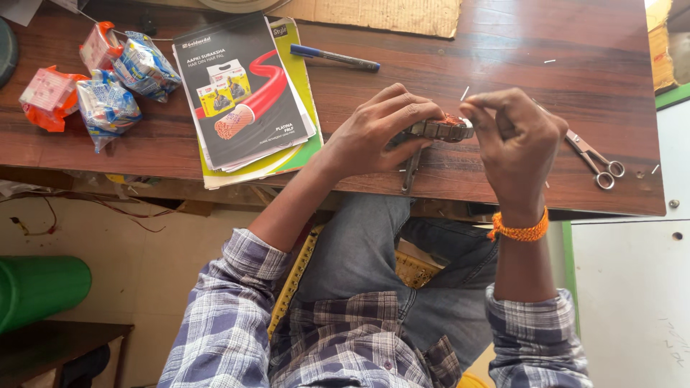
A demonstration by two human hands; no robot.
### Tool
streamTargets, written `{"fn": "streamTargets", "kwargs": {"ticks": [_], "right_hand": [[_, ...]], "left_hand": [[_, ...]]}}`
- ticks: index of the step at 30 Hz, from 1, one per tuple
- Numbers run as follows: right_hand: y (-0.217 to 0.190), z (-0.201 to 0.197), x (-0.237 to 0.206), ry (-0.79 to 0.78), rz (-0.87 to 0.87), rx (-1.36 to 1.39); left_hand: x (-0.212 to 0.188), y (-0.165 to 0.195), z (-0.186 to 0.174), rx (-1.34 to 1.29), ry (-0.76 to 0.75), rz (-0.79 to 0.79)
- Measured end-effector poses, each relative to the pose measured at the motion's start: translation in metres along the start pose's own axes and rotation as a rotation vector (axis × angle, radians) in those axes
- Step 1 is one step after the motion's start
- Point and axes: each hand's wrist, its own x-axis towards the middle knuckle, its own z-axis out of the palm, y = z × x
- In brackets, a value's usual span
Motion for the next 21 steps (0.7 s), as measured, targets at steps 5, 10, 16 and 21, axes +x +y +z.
{"fn": "streamTargets", "kwargs": {"ticks": [5,10,16,21], "right_hand": [[0.008,0.007,0.029,-0.103,-0.072,-0.068],[0.006,0.012,0.035,-0.127,-0.022,-0.039],[-0.012,0.0,0.028,-0.096,0.028,-0.055],[-0.033,0.01,-0.004,-0.025,0.152,0.058]], "left_hand": [[0.002,-0.001,0.001,-0.075,0.021,-0.007],[0.018,-0.003,0.007,-0.601,0.049,-0.474],[0.034,-0.022,0.005,-0.91,-0.103,-0.446],[0.03,-0.045,-0.003,-1.023,-0.253,-0.36]]}}
